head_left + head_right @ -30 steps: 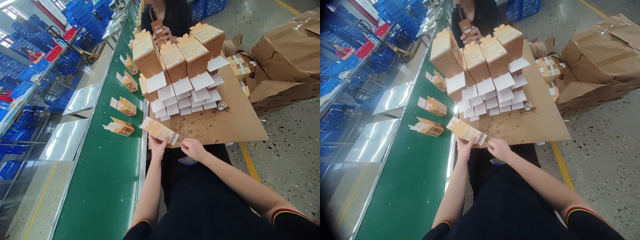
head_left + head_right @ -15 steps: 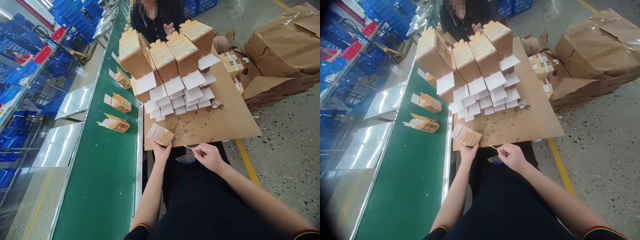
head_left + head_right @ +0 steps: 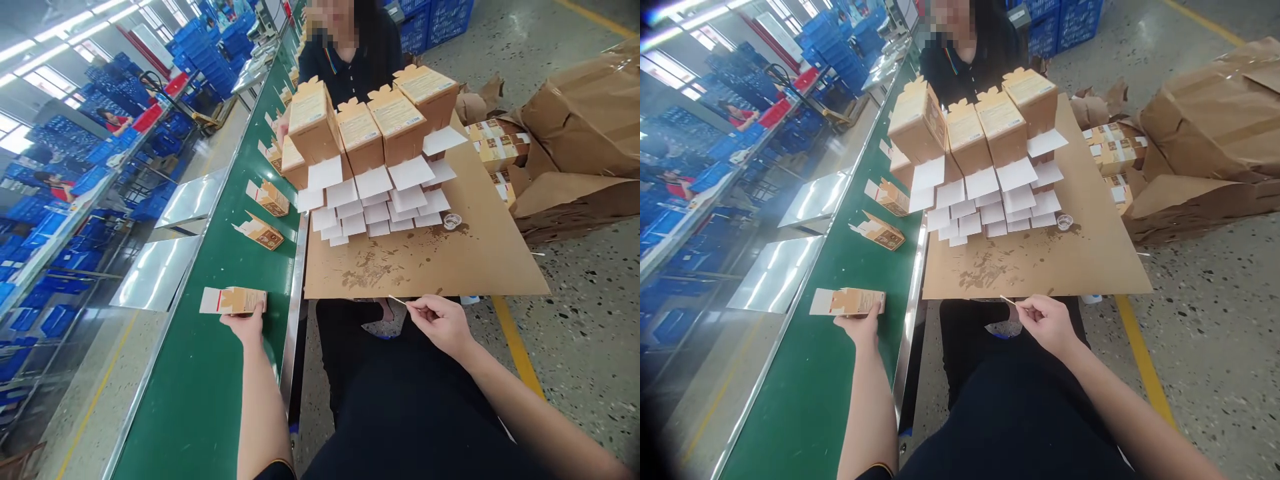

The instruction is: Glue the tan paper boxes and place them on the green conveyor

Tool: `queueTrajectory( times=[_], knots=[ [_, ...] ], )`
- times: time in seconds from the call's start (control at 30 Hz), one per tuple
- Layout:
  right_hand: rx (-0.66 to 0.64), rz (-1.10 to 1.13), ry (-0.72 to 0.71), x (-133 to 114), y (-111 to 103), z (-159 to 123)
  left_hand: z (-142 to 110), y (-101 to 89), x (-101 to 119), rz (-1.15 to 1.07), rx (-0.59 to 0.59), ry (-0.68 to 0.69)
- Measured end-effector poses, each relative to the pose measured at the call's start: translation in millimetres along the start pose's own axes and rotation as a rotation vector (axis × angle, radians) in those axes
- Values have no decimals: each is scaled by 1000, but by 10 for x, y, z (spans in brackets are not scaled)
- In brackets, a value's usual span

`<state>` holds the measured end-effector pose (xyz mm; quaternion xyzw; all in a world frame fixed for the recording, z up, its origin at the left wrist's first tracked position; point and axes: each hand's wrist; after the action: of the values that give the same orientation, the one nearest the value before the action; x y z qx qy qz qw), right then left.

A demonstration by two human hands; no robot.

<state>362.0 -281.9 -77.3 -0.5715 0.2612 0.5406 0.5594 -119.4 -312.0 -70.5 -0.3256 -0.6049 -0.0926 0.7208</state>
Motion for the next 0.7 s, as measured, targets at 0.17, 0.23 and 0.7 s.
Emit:
queueTrajectory(
  times=[0.17,0.23,0.7],
  knots=[
    [-1,2,15,-17,-46,70,-30,-54,-50,50,-4,7],
    [22,-13,16,-13,-129,48,-87,-82,32,149,166,136],
    [122,-104,-39,-130,-225,162,975,2156,2524,-314,-713,194]
  ],
)
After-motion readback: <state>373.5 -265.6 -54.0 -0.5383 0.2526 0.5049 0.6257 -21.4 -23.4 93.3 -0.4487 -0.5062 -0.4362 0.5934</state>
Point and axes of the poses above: each hand's wrist, its own z-axis towards the middle knuckle, its own y-axis out of the palm, x = y × z, and after that the axes turned 12 degrees about -x, right-handed
